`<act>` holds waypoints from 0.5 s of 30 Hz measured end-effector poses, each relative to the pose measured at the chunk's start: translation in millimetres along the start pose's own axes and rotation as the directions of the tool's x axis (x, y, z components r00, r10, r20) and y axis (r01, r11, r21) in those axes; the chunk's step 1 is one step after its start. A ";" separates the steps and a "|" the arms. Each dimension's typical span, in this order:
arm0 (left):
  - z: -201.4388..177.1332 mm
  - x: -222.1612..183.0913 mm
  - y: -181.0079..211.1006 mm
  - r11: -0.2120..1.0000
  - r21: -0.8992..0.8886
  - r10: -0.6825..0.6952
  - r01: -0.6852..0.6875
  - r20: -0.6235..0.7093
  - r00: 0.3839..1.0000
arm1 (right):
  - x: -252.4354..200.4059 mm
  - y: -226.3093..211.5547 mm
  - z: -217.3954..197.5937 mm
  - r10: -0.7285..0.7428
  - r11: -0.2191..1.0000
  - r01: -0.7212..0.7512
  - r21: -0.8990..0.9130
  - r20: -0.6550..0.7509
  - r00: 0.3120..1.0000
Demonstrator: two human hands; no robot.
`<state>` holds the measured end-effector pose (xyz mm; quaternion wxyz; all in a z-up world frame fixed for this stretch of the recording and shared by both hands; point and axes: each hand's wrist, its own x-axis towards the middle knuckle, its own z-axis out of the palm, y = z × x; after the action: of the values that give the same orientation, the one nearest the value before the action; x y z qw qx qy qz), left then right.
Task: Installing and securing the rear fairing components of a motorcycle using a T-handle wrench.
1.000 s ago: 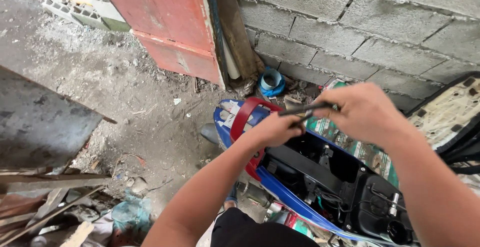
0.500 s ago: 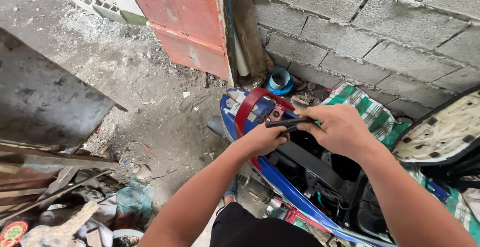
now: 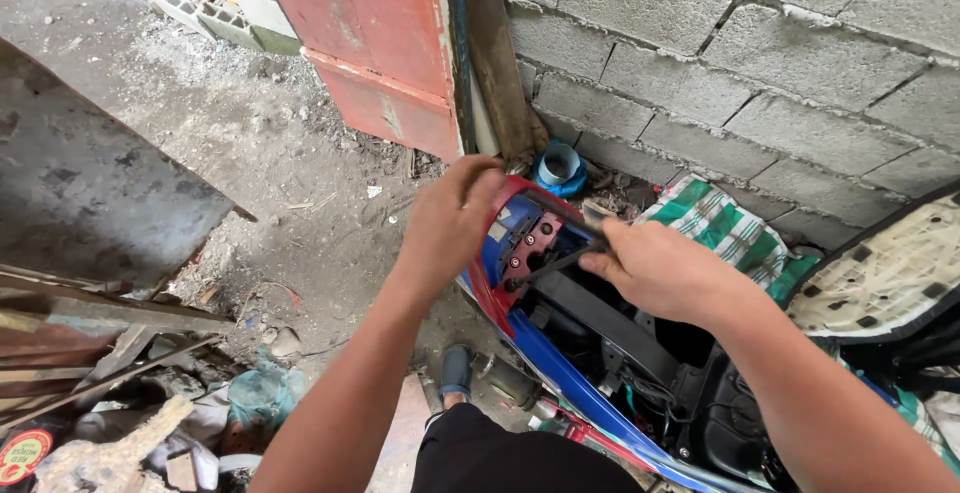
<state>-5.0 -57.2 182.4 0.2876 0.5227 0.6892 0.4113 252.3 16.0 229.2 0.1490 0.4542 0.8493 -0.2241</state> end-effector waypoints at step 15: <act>121.5 38.0 20.9 0.528 0.523 0.819 -0.669 -0.106 0.563 | 83.1 105.1 84.9 -0.446 0.536 0.437 0.722 -0.198 0.873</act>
<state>94.5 13.9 141.5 -0.1647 0.7391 0.5026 0.4171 299.5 81.9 92.9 -0.1080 0.2443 0.7660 -0.5847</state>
